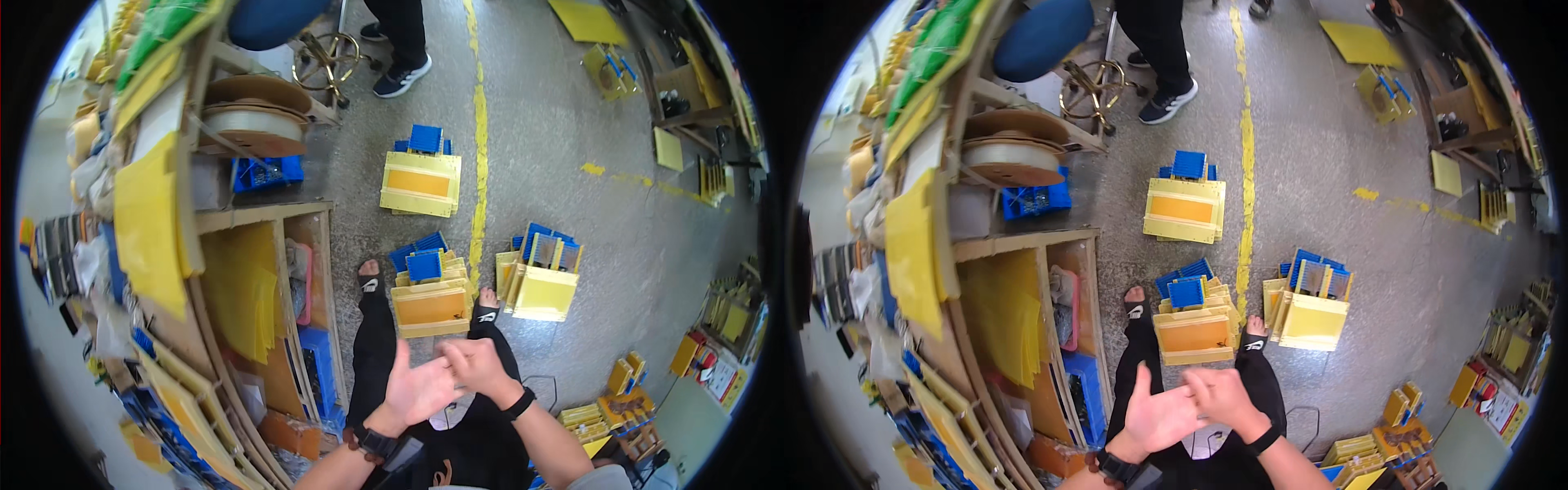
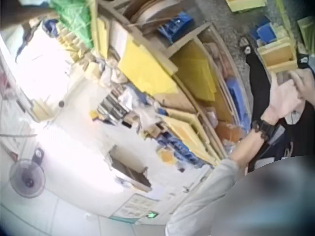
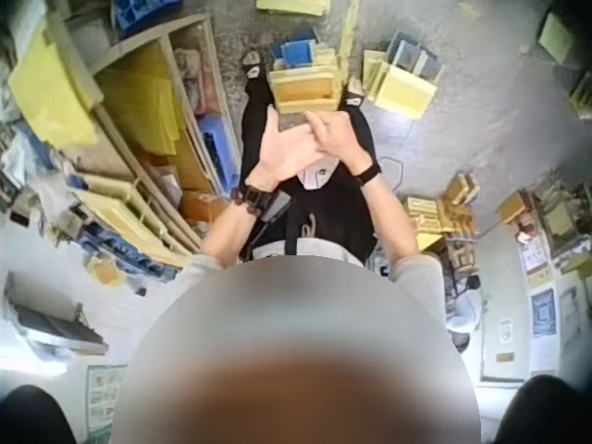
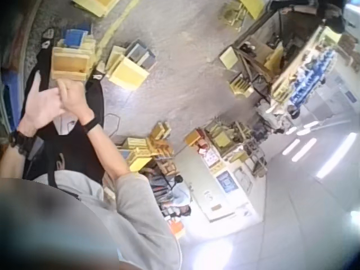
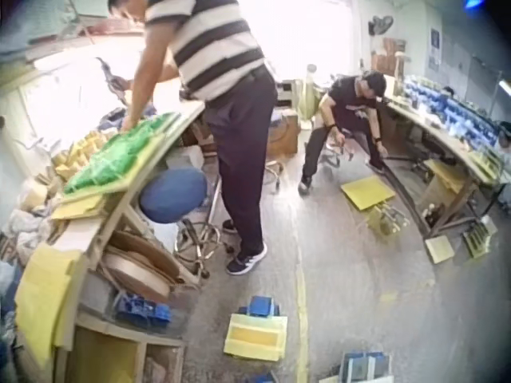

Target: Assembling and stacking yellow plastic panels with blue components in a fabrication workshop.

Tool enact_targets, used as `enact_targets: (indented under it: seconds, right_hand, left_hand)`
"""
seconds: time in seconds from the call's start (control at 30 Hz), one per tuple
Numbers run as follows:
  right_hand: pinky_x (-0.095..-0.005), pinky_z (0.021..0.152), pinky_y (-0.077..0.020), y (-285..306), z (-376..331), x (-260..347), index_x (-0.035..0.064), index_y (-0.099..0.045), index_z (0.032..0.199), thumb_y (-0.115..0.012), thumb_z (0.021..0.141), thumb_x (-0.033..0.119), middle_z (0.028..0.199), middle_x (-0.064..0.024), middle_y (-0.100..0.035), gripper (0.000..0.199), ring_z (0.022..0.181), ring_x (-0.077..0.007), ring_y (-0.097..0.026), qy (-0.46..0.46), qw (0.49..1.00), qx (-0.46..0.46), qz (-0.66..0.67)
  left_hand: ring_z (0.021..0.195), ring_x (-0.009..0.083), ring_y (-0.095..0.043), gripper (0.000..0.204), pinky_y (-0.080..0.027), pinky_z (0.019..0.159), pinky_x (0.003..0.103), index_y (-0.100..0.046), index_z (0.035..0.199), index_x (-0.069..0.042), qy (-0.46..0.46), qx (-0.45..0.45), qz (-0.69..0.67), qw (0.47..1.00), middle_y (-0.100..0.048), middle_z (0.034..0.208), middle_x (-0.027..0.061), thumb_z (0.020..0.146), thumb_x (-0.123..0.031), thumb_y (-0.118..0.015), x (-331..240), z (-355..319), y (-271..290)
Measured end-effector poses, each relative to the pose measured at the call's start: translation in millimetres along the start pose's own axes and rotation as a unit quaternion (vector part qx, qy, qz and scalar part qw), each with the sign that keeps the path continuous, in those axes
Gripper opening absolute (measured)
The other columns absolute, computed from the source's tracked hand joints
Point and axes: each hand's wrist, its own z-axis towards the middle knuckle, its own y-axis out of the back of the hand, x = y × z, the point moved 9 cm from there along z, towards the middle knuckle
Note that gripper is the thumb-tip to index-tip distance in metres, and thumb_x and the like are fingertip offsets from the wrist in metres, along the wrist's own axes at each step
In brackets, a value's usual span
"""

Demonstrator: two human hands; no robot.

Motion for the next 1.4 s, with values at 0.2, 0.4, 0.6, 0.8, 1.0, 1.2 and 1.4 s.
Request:
enact_targets:
  seconds: [0.2, 0.4, 0.6, 0.8, 1.0, 1.2, 1.4]
  right_hand:
    - [-0.0282, 0.071, -0.0538, -16.8, 134.7, -148.1, -0.0035, -0.060, 0.127, -0.058, 0.094, 0.007, 0.096, -0.0096, -0.071, 0.034, 0.078, -0.0171, -0.066, 0.005, 0.994, -0.099, 0.038]
    - [-0.0244, 0.044, -0.0381, 39.2, 275.8, -314.6, 0.0010, -0.072, 0.098, -0.062, 0.097, 0.026, 0.057, 0.0002, -0.056, 0.027, 0.049, -0.0068, -0.051, -0.191, 0.940, -0.261, 0.109]
    - [-0.0379, 0.079, -0.0539, 50.7, 355.2, -371.3, 0.0023, -0.074, 0.102, -0.063, 0.088, 0.031, 0.085, -0.0211, -0.071, 0.033, 0.085, -0.0306, -0.071, -0.188, 0.939, -0.247, -0.149]
    - [-0.0373, 0.077, -0.0554, 39.0, 405.4, -364.2, 0.0018, -0.068, 0.118, -0.062, 0.089, 0.024, 0.092, -0.0188, -0.073, 0.037, 0.080, -0.0297, -0.072, -0.178, 0.948, -0.226, -0.136]
    - [-0.0267, 0.045, -0.0404, 16.7, 424.6, -358.8, -0.0056, -0.065, 0.109, -0.062, 0.093, 0.022, 0.066, -0.0019, -0.058, 0.032, 0.050, -0.0094, -0.051, -0.225, 0.957, -0.172, 0.058]
    - [-0.0270, 0.047, -0.0412, 22.7, 416.6, -354.4, 0.0002, -0.068, 0.102, -0.064, 0.091, 0.018, 0.069, -0.0017, -0.059, 0.022, 0.055, -0.0086, -0.053, -0.210, 0.952, -0.220, 0.027]
    - [-0.0320, 0.073, -0.0547, -31.7, 377.2, -286.6, 0.0005, -0.072, 0.105, -0.066, 0.085, 0.024, 0.085, -0.0143, -0.073, 0.032, 0.078, -0.0167, -0.070, -0.208, 0.970, -0.095, 0.079]
  left_hand:
    - [0.096, 0.0318, -0.070, 0.079, -0.054, 0.088, 0.042, -0.052, 0.130, -0.004, 0.284, -0.163, 0.409, 0.852, -0.065, 0.118, 0.0161, 0.095, -0.072, -0.031, -152.6, 131.8, 132.3]
    - [0.056, 0.0208, -0.067, 0.046, -0.050, 0.055, 0.034, -0.066, 0.076, 0.002, -0.203, -0.315, 0.726, 0.576, -0.070, 0.070, 0.0145, 0.096, -0.038, -0.055, -458.0, 231.3, 167.8]
    - [0.101, 0.0146, -0.056, 0.053, -0.043, 0.089, 0.034, -0.060, 0.119, -0.001, -0.208, -0.303, 0.755, 0.543, -0.063, 0.110, 0.0060, 0.101, -0.049, -0.046, -541.7, 287.9, 186.5]
    - [0.112, 0.0216, -0.059, 0.065, -0.042, 0.097, 0.034, -0.052, 0.133, 0.005, -0.205, -0.265, 0.645, 0.687, -0.063, 0.124, 0.0132, 0.103, -0.051, -0.039, -545.6, 325.1, 206.1]
    - [0.117, 0.0222, -0.056, 0.066, -0.041, 0.101, 0.037, -0.048, 0.135, 0.005, -0.216, -0.256, 0.602, 0.724, -0.061, 0.126, 0.0156, 0.103, -0.051, -0.039, -536.9, 327.0, 201.2]
    - [0.106, 0.0215, -0.061, 0.062, -0.048, 0.091, 0.036, -0.049, 0.132, 0.006, -0.221, -0.235, 0.608, 0.725, -0.062, 0.122, 0.0160, 0.101, -0.046, -0.050, -523.5, 314.8, 188.0]
    - [0.090, 0.0141, -0.065, 0.046, -0.052, 0.079, 0.029, -0.061, 0.122, 0.005, -0.345, -0.300, 0.591, 0.664, -0.069, 0.107, 0.0101, 0.100, -0.036, -0.057, -502.1, 185.7, 153.6]
